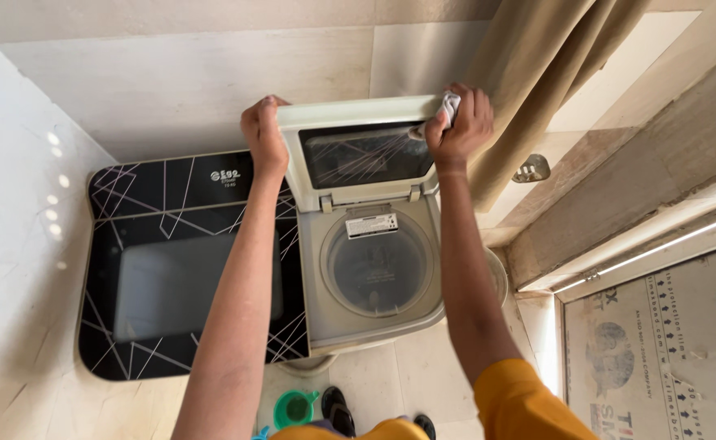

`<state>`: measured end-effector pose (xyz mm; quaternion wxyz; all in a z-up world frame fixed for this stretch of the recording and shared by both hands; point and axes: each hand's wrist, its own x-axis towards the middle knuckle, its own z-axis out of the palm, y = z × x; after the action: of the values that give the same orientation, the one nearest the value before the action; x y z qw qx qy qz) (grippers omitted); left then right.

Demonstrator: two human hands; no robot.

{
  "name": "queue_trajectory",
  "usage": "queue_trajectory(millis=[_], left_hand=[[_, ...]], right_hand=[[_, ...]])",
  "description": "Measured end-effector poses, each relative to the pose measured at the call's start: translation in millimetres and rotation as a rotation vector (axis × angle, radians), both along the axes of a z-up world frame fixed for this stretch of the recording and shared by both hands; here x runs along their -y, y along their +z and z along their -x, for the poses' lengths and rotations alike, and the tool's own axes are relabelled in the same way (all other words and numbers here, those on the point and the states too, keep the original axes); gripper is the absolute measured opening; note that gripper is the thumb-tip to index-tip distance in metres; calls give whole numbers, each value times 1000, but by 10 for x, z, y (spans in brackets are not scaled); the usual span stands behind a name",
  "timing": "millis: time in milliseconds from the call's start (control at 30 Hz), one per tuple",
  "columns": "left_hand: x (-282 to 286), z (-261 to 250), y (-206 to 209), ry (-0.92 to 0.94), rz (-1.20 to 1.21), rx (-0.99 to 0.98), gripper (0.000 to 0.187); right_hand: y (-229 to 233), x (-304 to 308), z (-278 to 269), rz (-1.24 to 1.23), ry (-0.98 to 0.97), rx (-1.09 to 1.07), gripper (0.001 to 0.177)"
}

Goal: The person wipes the top surface of a twin-tub washing machine with a white cloth. They open the lid of the right-hand tub, wipe the underside of the lid and the interior rim, then close it. The person continues wiping the top surface and the left-hand tub lid.

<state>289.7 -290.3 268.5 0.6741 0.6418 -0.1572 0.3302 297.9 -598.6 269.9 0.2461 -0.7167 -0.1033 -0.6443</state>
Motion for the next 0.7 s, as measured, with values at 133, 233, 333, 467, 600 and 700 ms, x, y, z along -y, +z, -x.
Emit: queue_trajectory(millis=[133, 233, 333, 467, 600, 700], left_hand=[[-46, -35, -51, -44, 30, -13, 43], [-52, -49, -65, -78, 56, -27, 44], [-66, -56, -67, -57, 44, -35, 44], [-49, -97, -108, -90, 120, -17, 41], [-68, -106, -137, -64, 51, -18, 44], [-37, -109, -107, -74, 68, -22, 43]], right_hand=[[-325, 90, -200, -214, 41, 43, 74], [-907, 203, -479, -457, 102, 67, 88], [-1730, 173, -726, -775, -55, -93, 92], [-2396, 12, -717, -1108, -26, -303, 82], [-2128, 102, -605, -976, 13, -175, 80], [-1394, 61, -509, -948, 136, -90, 78]])
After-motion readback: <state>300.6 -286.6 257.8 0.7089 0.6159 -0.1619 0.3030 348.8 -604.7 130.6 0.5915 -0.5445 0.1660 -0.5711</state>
